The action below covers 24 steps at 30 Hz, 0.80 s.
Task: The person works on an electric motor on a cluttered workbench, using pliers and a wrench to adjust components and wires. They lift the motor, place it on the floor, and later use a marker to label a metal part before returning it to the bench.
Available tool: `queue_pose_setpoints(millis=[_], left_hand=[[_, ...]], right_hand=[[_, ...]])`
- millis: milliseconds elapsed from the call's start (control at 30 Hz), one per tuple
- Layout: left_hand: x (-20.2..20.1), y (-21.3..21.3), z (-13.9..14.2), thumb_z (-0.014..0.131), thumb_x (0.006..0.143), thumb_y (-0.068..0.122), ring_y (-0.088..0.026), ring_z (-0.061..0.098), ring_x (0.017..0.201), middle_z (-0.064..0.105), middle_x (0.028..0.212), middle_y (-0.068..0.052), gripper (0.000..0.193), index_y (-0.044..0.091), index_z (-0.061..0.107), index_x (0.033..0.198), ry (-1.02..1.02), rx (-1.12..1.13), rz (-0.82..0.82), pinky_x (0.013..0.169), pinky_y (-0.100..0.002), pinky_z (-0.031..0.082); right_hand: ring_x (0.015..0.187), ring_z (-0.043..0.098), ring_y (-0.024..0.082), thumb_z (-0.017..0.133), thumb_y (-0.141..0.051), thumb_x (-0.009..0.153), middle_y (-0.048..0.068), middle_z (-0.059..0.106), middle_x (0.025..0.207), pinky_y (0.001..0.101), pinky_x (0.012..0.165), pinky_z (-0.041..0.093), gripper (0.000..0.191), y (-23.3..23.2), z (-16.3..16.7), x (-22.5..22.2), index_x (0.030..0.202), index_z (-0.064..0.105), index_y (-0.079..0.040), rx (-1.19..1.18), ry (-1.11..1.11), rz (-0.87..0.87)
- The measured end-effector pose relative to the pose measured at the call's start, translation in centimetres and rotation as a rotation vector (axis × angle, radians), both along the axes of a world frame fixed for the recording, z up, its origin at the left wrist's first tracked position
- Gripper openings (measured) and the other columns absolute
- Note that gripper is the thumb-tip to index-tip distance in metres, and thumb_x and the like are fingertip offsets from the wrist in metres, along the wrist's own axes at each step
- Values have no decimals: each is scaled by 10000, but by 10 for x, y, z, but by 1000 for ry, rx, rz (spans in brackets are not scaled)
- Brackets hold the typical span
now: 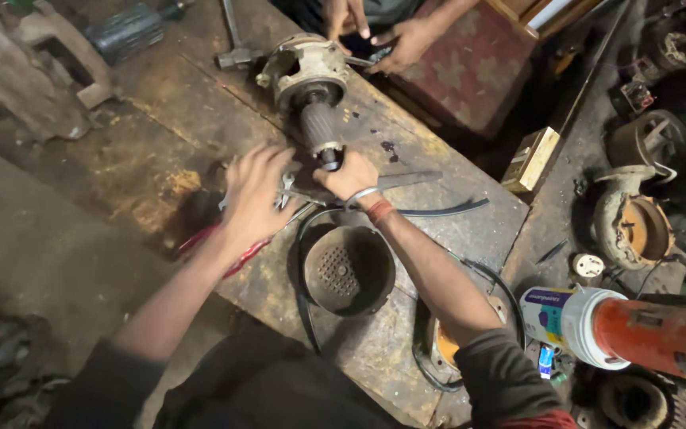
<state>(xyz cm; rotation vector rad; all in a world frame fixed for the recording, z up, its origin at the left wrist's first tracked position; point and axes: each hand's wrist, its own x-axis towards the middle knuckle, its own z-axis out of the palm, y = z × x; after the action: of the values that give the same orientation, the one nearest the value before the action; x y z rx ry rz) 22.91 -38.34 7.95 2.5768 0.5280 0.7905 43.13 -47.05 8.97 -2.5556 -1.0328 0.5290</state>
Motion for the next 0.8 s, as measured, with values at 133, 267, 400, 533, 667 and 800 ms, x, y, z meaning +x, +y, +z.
queue_pose_setpoints(millis=[133,267,400,533,667,800], left_hand=[[-116,-38,-10,847,809,232,-283,715,1026,676,1142,-152,511,20,644,1228,-90,-476,219,935,-390,545],[-220,-72,-36,802,917,149,-203,697,1072,737,1143,-142,273,-5,709,1122,-257,-634,481,962,-349,544],[-291,-95,-73,797,990,110,-132,660,1004,716,1114,-82,257,-45,711,1176,-426,-764,802,927,-285,531],[-329,-110,-101,788,995,103,-121,629,938,700,1059,-60,264,-32,710,1208,-615,-938,886,849,-274,513],[-341,-101,-118,783,972,96,-120,644,959,705,1078,-51,259,-30,699,1182,-634,-936,889,881,-271,534],[-348,-71,-128,765,964,115,-108,637,945,693,1067,-34,248,-25,691,1155,-571,-936,864,863,-261,530]], right_hand=[[903,726,412,796,-533,627,241,745,935,490,825,569,619,0,7,-4,995,743,-38,-1,-7,-7],[893,721,423,798,-530,628,246,741,918,494,822,564,613,1,3,-4,985,743,-35,71,-55,2],[887,736,402,769,-582,683,254,734,876,481,801,569,616,3,-3,-11,996,752,-52,95,-69,7],[870,734,396,742,-584,813,246,734,881,471,777,551,575,6,-5,-21,1001,764,-40,198,-73,79],[875,716,392,753,-501,892,238,734,926,461,768,536,520,10,-5,-25,1064,735,-10,320,-106,131],[908,706,266,793,-361,901,179,745,993,396,795,543,453,19,-7,-29,1104,689,30,564,8,140]])
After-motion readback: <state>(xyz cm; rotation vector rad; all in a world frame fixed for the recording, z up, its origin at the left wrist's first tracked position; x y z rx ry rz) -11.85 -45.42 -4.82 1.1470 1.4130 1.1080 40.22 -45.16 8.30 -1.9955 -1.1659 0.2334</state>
